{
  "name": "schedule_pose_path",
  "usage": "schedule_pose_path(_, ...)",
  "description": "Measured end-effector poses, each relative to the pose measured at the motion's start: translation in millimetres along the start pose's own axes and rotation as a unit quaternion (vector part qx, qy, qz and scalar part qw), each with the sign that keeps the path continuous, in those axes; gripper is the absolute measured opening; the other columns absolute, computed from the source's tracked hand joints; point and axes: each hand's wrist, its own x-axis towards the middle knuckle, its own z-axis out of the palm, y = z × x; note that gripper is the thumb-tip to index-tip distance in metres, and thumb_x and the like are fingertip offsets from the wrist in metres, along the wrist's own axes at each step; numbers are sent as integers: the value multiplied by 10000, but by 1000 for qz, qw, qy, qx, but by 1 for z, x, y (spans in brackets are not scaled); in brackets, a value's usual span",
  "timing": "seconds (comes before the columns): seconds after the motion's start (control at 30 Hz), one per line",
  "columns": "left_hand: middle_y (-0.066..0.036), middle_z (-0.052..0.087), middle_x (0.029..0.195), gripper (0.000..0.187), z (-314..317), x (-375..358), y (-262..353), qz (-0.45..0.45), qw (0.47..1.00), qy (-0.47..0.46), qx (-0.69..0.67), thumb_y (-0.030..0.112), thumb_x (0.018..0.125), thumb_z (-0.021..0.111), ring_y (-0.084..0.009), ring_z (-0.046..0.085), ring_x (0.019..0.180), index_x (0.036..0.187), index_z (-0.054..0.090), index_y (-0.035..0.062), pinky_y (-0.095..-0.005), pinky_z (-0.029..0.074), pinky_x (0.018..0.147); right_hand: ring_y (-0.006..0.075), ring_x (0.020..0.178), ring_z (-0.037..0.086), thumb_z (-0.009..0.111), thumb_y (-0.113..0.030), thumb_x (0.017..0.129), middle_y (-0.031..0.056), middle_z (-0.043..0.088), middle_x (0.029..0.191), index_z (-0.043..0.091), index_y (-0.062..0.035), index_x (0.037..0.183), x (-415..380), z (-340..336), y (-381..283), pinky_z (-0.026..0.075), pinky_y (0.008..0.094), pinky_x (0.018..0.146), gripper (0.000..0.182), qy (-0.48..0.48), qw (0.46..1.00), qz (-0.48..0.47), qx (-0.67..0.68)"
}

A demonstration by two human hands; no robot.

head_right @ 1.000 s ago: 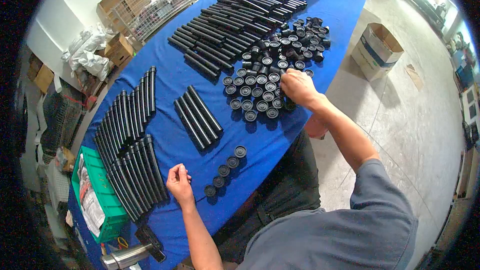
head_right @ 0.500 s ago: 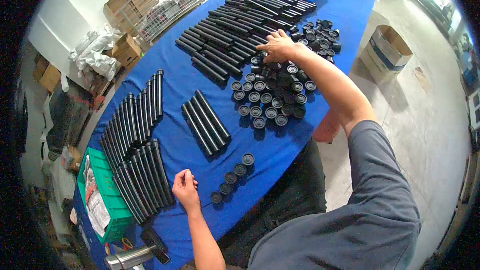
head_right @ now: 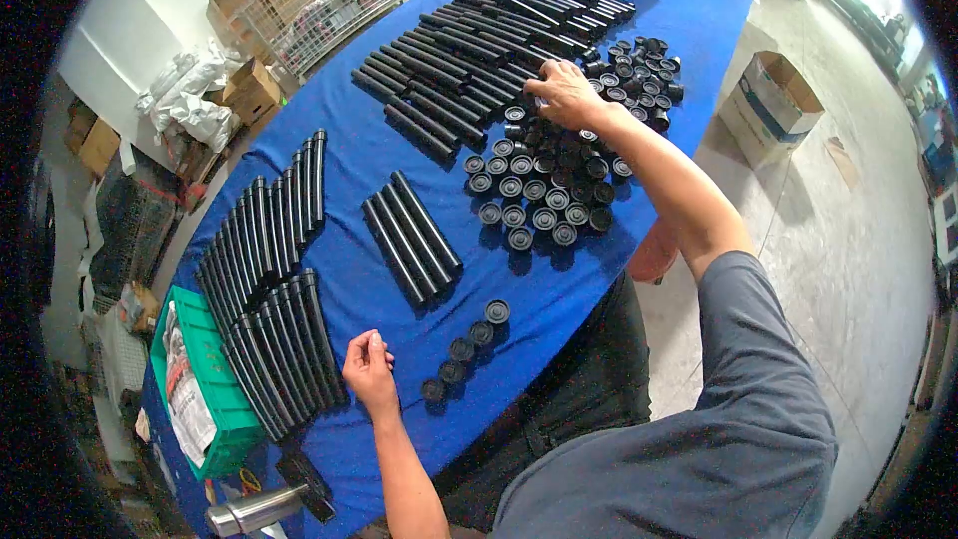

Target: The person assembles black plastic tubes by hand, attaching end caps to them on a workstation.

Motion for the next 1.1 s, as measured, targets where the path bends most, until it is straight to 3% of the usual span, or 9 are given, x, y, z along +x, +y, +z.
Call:
schedule_pose_path(0.13,3,635,780,120,-1,0,-4,2,1000,0,-8,107,982,666,-50,555,621,1005,694,-8,-202,431,534,424,1211,523,722,-116,788,218,500,1309,642,-159,1244,-20,-36,-16,456,480,1045,465,112,981,32,157)
schedule_pose_path(0.27,11,628,785,113,-3,2,-11,11,1000,-11,4,125,992,658,-44,552,618,1021,686,19,-196,425,525,415,1218,531,758,-87,752,216,474,1326,632,-111,1195,-88,-102,-53,482,452,1013,461,163,969,83,167)
schedule_pose_path(0.5,1,626,778,111,0,0,-5,20,999,-12,27,114,983,665,-50,547,624,1009,689,9,-212,448,555,360,1170,543,788,-56,713,171,481,1294,642,-118,1115,-228,-78,-79,505,434,956,432,93,968,223,71)
schedule_pose_path(0.63,-7,624,772,110,-1,-1,-3,25,999,-14,42,105,978,667,-56,543,623,1001,690,-1,-219,457,567,353,1154,542,852,-148,694,152,489,1281,649,-176,1107,-230,-54,-72,509,445,945,462,83,952,294,19)
schedule_pose_path(0.77,19,619,778,130,-1,-3,-5,22,999,-12,32,169,994,664,-35,539,610,1006,686,41,-201,401,530,349,1169,534,868,-241,706,145,499,1282,632,-193,1134,-221,-44,-73,527,436,928,491,57,954,290,-49)
schedule_pose_path(0.97,-2,629,764,108,1,-4,4,14,999,-3,38,105,975,671,-53,548,617,997,692,1,-214,438,549,343,1158,538,856,-218,720,143,500,1267,643,-187,1123,-217,-46,-86,529,431,926,457,62,969,236,-30)
schedule_pose_path(1.1,-1,631,756,109,1,-3,2,15,999,-4,38,106,974,673,-52,550,617,998,696,2,-214,442,552,336,1112,549,821,-160,722,132,507,1209,642,-171,1106,-219,-47,-78,543,434,889,424,66,966,249,-33)
